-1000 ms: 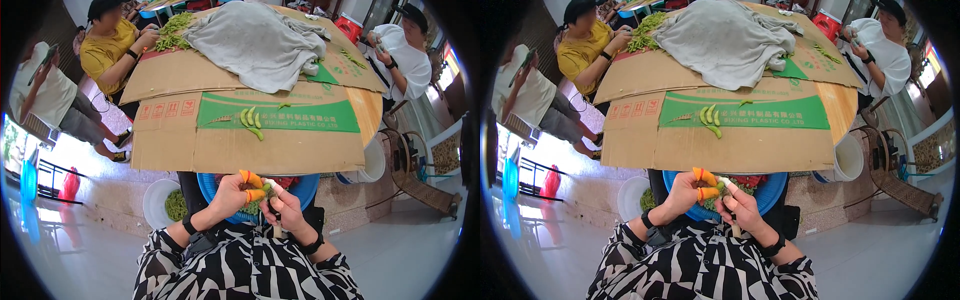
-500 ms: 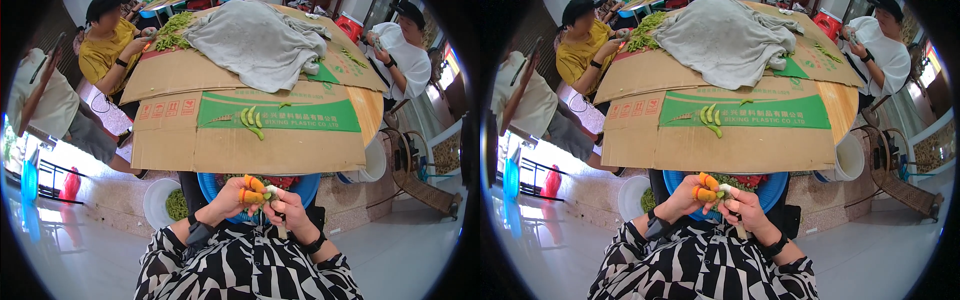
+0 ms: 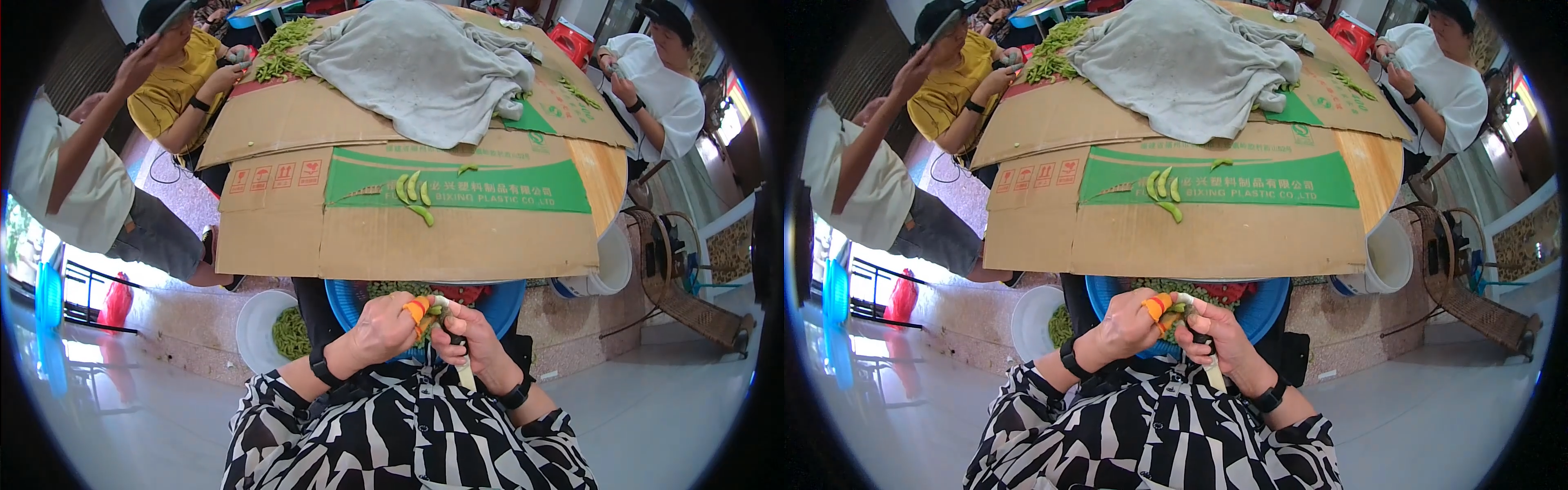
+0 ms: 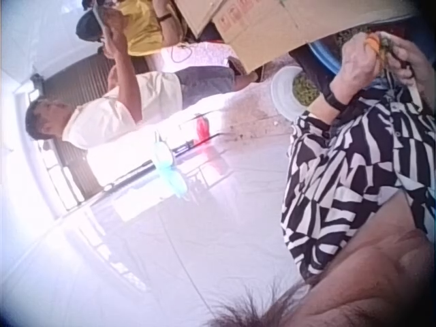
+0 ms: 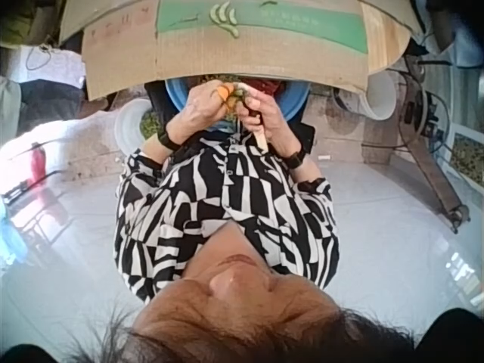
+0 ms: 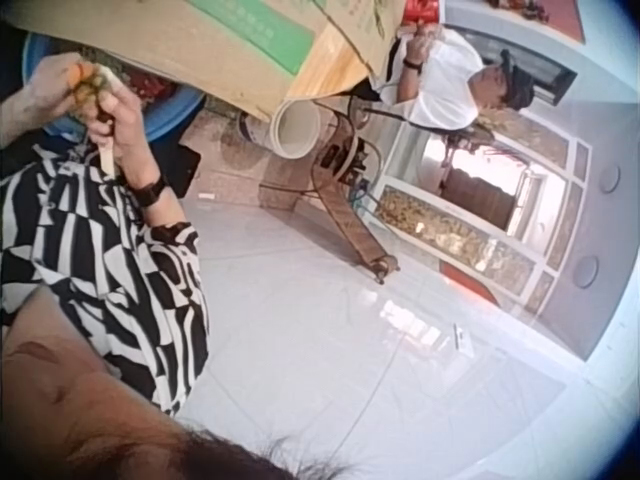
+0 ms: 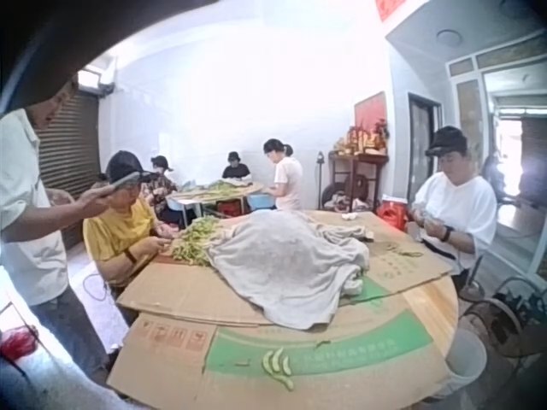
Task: Picking edamame pods from stalks and sorting them into a basin.
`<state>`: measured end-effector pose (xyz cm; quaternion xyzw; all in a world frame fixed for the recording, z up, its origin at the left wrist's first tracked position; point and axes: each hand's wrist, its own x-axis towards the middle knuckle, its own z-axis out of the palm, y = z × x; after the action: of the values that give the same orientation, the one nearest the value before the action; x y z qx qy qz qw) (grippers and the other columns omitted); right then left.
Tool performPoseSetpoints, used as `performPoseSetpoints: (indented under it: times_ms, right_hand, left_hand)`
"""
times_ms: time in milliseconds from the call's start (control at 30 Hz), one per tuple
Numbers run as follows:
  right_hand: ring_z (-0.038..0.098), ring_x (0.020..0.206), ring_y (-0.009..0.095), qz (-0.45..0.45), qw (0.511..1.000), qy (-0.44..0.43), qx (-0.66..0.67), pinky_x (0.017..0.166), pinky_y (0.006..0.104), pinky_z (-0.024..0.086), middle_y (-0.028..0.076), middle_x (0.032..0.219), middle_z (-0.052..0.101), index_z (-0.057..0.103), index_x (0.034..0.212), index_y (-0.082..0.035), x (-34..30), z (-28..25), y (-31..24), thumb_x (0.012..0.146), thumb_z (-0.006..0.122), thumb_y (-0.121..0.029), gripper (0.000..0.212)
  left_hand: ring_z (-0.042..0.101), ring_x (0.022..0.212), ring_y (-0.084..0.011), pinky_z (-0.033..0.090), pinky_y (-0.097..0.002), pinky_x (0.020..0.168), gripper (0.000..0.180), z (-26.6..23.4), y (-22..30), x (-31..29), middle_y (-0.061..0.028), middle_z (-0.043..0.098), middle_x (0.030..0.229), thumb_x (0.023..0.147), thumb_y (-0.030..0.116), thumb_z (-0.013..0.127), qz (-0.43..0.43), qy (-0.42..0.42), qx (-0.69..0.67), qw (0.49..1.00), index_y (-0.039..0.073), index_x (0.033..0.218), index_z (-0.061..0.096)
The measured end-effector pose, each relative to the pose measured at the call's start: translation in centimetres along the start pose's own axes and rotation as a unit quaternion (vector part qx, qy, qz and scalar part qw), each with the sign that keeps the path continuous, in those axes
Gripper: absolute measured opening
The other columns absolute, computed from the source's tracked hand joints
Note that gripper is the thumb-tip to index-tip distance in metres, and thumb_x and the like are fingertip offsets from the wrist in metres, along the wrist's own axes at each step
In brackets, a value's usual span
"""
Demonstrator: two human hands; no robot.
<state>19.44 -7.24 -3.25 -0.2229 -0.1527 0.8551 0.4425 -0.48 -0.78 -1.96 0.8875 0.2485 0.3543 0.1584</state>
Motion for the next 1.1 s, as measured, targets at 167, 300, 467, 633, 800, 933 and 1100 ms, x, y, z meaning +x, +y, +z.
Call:
performPoseSetpoints:
  times_ms: [167, 300, 467, 633, 800, 933, 1100]
  right_hand:
    - [0.037, 0.049, 0.006, 0.019, 0.999, -0.020, 0.037, 0.041, 0.0177, 0.032, 0.007, 0.080, 0.052, 0.045, 0.138, -0.013, 0.0, 0.0, 0.2, 0.096, 0.055, -0.020, 0.044]
    - [0.037, 0.049, 0.006, 0.008, 0.998, -0.033, 0.053, 0.041, 0.0177, 0.032, 0.007, 0.080, 0.051, 0.045, 0.139, -0.012, 0.1, 0.5, -0.2, 0.096, 0.054, -0.018, 0.044]
    - [0.037, 0.049, 0.007, -0.022, 0.999, -0.020, 0.038, 0.041, 0.0178, 0.032, 0.007, 0.080, 0.052, 0.045, 0.139, -0.011, 0.1, 0.9, -0.3, 0.096, 0.054, -0.017, 0.044]
    - [0.041, 0.049, 0.007, -0.047, 0.996, 0.048, -0.053, 0.041, 0.0182, 0.034, 0.008, 0.079, 0.056, 0.048, 0.136, -0.008, 0.0, 1.3, -0.1, 0.095, 0.052, -0.011, 0.041]
    - [0.047, 0.052, 0.005, -0.129, 0.956, 0.134, -0.227, 0.043, 0.0180, 0.034, 0.004, 0.077, 0.062, 0.055, 0.127, -0.003, 0.6, 1.1, 0.6, 0.092, 0.057, -0.006, 0.036]
    - [0.053, 0.057, 0.011, -0.275, 0.800, 0.250, -0.471, 0.053, 0.0236, 0.044, 0.005, 0.079, 0.063, 0.058, 0.118, -0.001, 1.0, 0.5, 1.0, 0.087, 0.061, -0.002, 0.031]
    - [0.061, 0.070, 0.025, -0.370, 0.662, 0.151, -0.634, 0.061, 0.0305, 0.048, 0.013, 0.082, 0.061, 0.062, 0.098, 0.002, 1.6, 1.2, 1.2, 0.077, 0.070, 0.000, 0.023]
  left_hand:
    - [0.061, 0.060, -0.0286, 0.048, -0.0352, 0.051, 0.032, 0.2, -0.9, 0.6, -0.0097, 0.058, 0.071, 0.073, 0.005, 0.077, 0.019, 0.024, -0.111, 0.993, -0.001, 0.100, 0.062]
    - [0.064, 0.064, -0.0289, 0.050, -0.0337, 0.054, 0.023, 0.8, -0.6, 0.9, -0.0122, 0.062, 0.073, 0.079, 0.009, 0.075, -0.010, 0.080, -0.161, 0.984, 0.002, 0.098, 0.065]
    - [0.063, 0.063, -0.0192, 0.048, -0.0292, 0.058, 0.015, 1.8, -0.1, 0.5, -0.0096, 0.065, 0.076, 0.088, 0.014, 0.066, -0.132, 0.083, -0.260, 0.953, 0.004, 0.098, 0.068]
    - [0.055, 0.062, -0.0065, 0.043, -0.0225, 0.056, 0.017, 2.4, 0.3, -0.3, 0.0002, 0.063, 0.076, 0.095, 0.014, 0.057, -0.246, 0.099, -0.440, 0.858, 0.003, 0.101, 0.068]
    - [0.051, 0.062, -0.0044, 0.041, -0.0189, 0.056, 0.019, 1.9, -0.2, -1.0, 0.0012, 0.060, 0.076, 0.098, 0.011, 0.054, -0.348, -0.038, -0.430, 0.832, 0.003, 0.111, 0.064]
    - [0.057, 0.069, -0.0090, 0.047, -0.0245, 0.062, 0.024, 1.3, 0.1, -0.9, -0.0051, 0.063, 0.083, 0.094, 0.004, 0.053, -0.397, -0.053, -0.467, 0.789, -0.001, 0.117, 0.060]
    - [0.062, 0.075, -0.0141, 0.051, -0.0272, 0.069, 0.030, 0.2, 0.9, -1.1, -0.0071, 0.064, 0.085, 0.092, 0.001, 0.056, -0.320, -0.065, -0.305, 0.895, -0.002, 0.122, 0.053]
